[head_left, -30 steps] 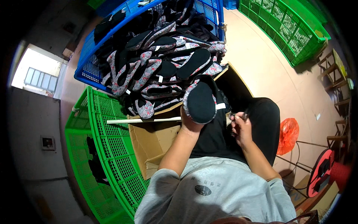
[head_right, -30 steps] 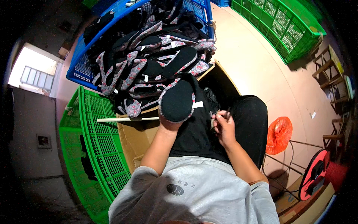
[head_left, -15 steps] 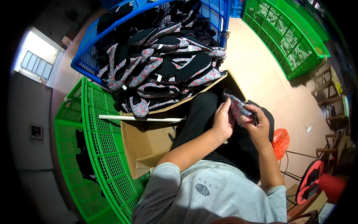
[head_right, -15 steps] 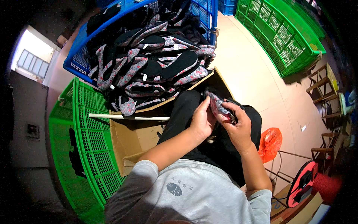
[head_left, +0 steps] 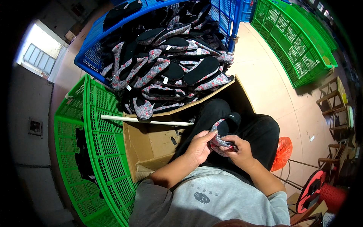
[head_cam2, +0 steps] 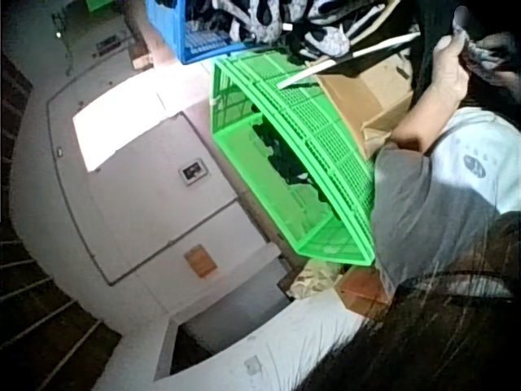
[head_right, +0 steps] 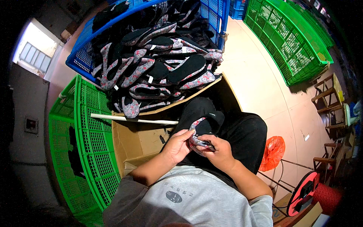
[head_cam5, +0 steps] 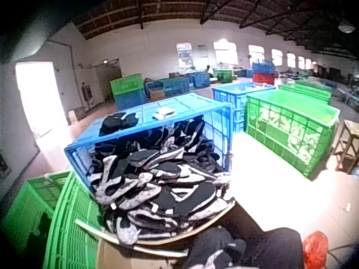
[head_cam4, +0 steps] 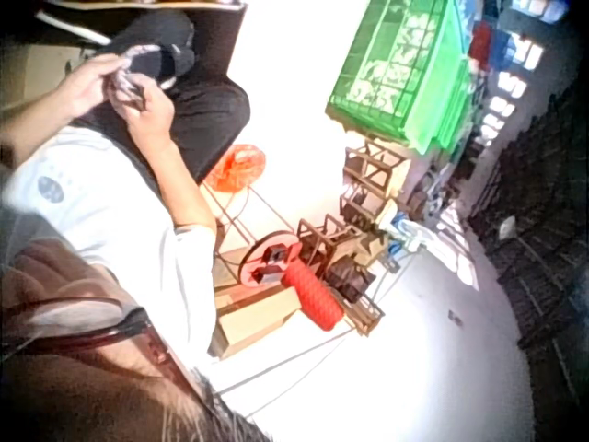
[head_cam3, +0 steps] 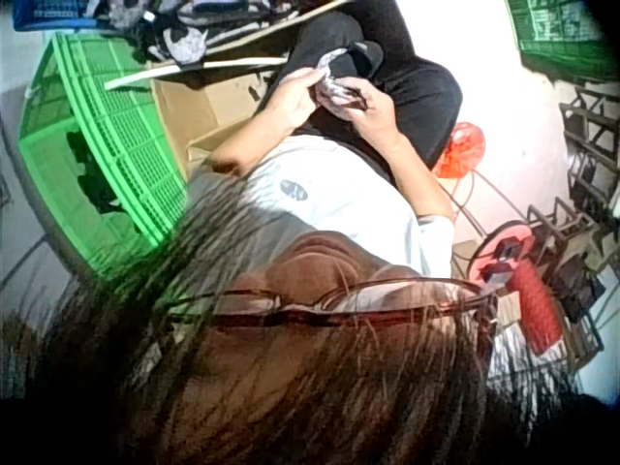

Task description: The person sits on the floor and uses scissors to trim excess fabric from the edges of floral-patterned slippers. They pick up slippers from a blue crate, cut the loose threads, and place the finished items into a green crate.

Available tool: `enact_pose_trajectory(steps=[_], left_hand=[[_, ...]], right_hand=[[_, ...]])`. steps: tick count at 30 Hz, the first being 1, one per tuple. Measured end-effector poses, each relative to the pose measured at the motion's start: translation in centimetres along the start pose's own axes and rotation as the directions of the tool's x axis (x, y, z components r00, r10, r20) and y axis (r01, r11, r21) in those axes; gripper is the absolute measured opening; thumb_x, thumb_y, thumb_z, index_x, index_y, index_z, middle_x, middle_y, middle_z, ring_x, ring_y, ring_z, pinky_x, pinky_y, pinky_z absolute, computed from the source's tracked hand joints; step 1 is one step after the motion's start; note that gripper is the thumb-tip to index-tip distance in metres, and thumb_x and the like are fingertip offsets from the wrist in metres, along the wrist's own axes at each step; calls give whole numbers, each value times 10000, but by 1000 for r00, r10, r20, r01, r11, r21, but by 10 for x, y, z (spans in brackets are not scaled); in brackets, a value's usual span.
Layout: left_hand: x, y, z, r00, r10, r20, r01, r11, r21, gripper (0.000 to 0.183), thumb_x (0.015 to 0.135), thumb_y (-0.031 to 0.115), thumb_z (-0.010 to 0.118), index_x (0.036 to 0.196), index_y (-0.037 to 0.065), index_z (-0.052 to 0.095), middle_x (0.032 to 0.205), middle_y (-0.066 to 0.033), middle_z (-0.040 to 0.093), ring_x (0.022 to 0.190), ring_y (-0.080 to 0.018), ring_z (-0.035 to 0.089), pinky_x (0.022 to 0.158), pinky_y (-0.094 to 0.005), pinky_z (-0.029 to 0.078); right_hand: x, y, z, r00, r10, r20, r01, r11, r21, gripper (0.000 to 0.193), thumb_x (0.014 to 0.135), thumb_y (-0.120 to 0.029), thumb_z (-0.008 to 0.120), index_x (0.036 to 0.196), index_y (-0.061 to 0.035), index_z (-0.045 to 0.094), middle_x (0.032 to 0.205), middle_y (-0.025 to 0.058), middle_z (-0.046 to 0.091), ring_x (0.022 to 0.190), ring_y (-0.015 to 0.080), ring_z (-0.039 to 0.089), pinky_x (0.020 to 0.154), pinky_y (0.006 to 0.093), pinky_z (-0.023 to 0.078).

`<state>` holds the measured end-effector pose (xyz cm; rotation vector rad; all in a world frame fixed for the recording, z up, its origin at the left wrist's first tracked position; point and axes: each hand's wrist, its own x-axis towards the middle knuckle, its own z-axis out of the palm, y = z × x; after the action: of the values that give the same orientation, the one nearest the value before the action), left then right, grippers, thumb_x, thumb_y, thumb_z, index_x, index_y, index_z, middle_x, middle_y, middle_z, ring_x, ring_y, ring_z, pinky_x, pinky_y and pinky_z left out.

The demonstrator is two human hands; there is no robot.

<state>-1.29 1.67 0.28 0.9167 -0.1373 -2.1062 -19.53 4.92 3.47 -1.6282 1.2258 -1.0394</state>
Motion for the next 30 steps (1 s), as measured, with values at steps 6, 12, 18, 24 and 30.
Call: enact_pose_trajectory(steps=[6, 12, 18, 24, 30], left_hand=[[8, 8, -15, 966, 215, -143, -180, 957, 226, 90, 981, 142, 593, 995, 54, 582, 922, -41, 647, 816, -115, 617, 742, -292, 511], [10, 5, -19, 863, 499, -85, -386, 758, 526, 119, 949, 112, 642, 886, 40, 571, 777, 2, 604, 654, -66, 546, 602, -233, 464], [10, 9, 1, 634, 711, 303, -469, 42, 882, 122, 871, 49, 699, 857, 3, 586, 730, -35, 553, 627, -80, 525, 550, -261, 433], [23, 24, 4, 670, 708, 223, -474, 177, 863, 216, 854, 17, 678, 1059, -12, 620, 935, -114, 618, 759, -179, 640, 696, -293, 525], [18, 2, -11, 879, 471, 71, -432, 725, 537, 338, 862, -8, 701, 1149, -20, 521, 1009, -48, 600, 892, -107, 593, 814, -247, 518]], right_hand=[[26, -8, 11, 994, 69, 85, -59, 992, -113, 327, 847, -182, 738, 1138, -83, 626, 973, 152, 702, 836, 298, 706, 721, 347, 544], [44, -8, 10, 980, 160, 115, -120, 947, -297, 303, 864, -246, 703, 1112, -90, 630, 969, 163, 704, 851, 349, 688, 705, 401, 538], [62, 11, 12, 974, 225, 36, -211, 949, -234, 243, 869, -224, 680, 1052, -68, 643, 895, 175, 700, 819, 355, 684, 696, 407, 530], [104, 50, 14, 862, 494, 113, -492, 765, 416, 139, 899, -132, 676, 963, -30, 606, 845, 26, 632, 744, 97, 576, 678, 262, 471], [111, 34, 7, 767, 629, 128, -600, 633, 488, 115, 913, -160, 664, 966, -82, 599, 835, -5, 625, 739, 87, 589, 663, 253, 477]])
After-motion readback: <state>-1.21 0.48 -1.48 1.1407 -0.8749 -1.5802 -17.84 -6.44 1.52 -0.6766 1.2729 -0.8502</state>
